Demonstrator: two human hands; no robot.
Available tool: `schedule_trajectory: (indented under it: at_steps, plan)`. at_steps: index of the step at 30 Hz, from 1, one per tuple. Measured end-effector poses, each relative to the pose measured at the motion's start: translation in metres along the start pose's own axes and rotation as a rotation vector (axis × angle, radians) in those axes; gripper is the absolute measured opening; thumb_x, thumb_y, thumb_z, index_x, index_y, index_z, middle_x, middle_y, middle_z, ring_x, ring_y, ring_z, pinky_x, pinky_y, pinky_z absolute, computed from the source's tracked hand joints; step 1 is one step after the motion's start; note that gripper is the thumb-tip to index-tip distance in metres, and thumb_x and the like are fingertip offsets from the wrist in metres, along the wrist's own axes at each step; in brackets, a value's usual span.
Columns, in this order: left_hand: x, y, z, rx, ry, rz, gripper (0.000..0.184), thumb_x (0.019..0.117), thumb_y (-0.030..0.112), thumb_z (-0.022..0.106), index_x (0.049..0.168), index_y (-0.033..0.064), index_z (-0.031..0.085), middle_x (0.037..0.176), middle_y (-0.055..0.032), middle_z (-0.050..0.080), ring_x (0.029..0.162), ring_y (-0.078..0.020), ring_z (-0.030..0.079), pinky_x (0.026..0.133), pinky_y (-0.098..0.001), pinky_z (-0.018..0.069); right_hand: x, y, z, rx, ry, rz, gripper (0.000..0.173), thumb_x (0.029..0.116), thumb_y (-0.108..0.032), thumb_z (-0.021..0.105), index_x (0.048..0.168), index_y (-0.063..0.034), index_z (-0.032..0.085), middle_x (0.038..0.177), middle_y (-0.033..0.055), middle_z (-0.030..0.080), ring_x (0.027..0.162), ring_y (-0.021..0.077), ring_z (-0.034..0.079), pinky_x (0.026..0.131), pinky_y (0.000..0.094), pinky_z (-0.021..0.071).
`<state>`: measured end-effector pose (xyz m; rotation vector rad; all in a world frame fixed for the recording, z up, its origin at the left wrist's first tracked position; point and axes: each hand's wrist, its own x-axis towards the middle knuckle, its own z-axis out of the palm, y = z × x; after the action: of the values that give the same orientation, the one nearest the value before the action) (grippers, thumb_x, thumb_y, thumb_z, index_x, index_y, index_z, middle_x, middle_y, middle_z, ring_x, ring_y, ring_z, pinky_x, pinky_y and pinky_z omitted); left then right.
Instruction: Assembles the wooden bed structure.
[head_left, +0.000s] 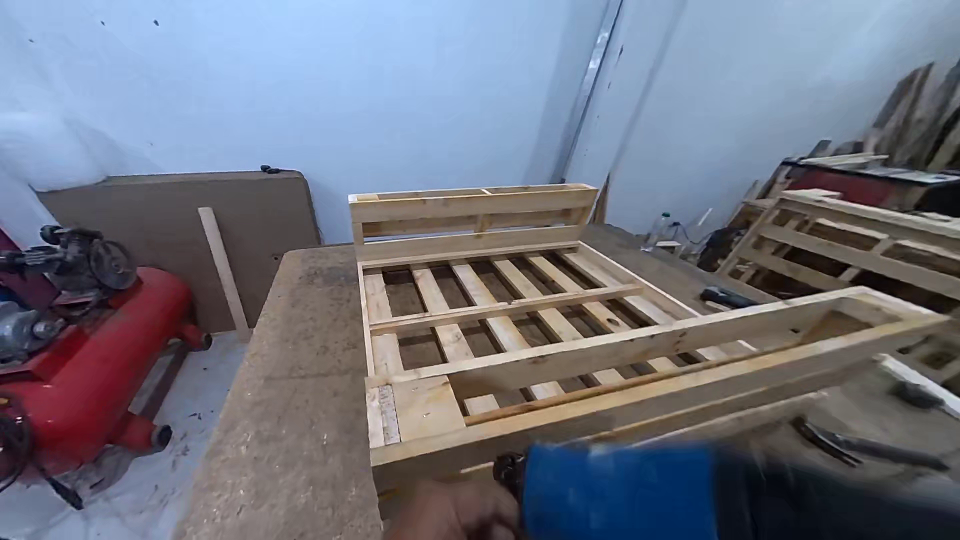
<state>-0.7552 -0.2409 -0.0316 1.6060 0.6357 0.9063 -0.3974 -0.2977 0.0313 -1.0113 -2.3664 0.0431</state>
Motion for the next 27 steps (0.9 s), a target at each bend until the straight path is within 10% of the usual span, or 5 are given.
schedule_trajectory:
  at_steps: [2, 5, 11, 17, 27]
  plan:
    - [0.033, 0.023, -0.022, 0.278, 0.110, 0.140, 0.062, 0.0833, 0.041, 0.083, 0.125, -0.0005, 0.064, 0.100, -0.0054, 0.075, 0.091, -0.0135, 0.072, 0.082, -0.0359, 0.0621, 0.058, -0.023, -0.037, 0.123, -0.023, 0.228, 0.039, 0.0911, -0.019, 0.076, 0.117, 0.0080, 0.065, 0.109, 0.0166, 0.072, 0.103, 0.0171, 0.069, 0.094, 0.0357, 0.0559]
    - [0.091, 0.052, -0.052, 0.330, 0.043, 0.320, 0.097, 0.0751, 0.064, 0.080, 0.139, -0.0032, 0.053, 0.125, -0.0080, 0.067, 0.118, -0.0143, 0.064, 0.104, -0.0386, 0.0539, 0.162, -0.036, -0.062, 0.392, -0.052, 0.628, 0.022, 0.0708, 0.007, 0.080, 0.088, 0.0032, 0.066, 0.073, 0.0029, 0.068, 0.066, 0.0031, 0.065, 0.066, 0.0173, 0.0544]
    - [0.159, 0.074, -0.096, -0.066, 0.238, 0.226, 0.057, 0.0810, 0.054, 0.081, 0.120, 0.0157, 0.065, 0.096, -0.0025, 0.075, 0.085, -0.0132, 0.073, 0.074, -0.0344, 0.0633, 0.322, 0.045, -0.106, 0.065, -0.581, 0.204, 0.034, 0.0825, -0.048, 0.082, 0.097, -0.0198, 0.071, 0.063, -0.0016, 0.068, 0.045, 0.0084, 0.064, 0.037, 0.0310, 0.0575]
    - [0.189, 0.026, -0.137, -0.259, 0.586, -0.112, 0.053, 0.0892, 0.051, 0.073, 0.124, 0.0133, 0.063, 0.098, -0.0124, 0.073, 0.084, -0.0211, 0.073, 0.074, -0.0396, 0.0633, 0.432, 0.137, 0.024, -0.253, -0.514, -0.113, 0.054, 0.0709, -0.073, 0.079, 0.088, -0.0222, 0.069, 0.063, -0.0067, 0.062, 0.054, 0.0081, 0.060, 0.050, 0.0351, 0.0538]
    - [0.180, -0.053, -0.174, -0.419, 0.763, -0.486, 0.058, 0.0912, 0.057, 0.068, 0.121, 0.0070, 0.063, 0.096, -0.0154, 0.072, 0.085, -0.0209, 0.072, 0.075, -0.0366, 0.0623, 0.469, 0.205, 0.188, 0.063, -0.917, -0.120, 0.059, 0.0680, -0.065, 0.087, 0.097, -0.0159, 0.070, 0.071, -0.0046, 0.066, 0.064, 0.0083, 0.065, 0.059, 0.0333, 0.0565]
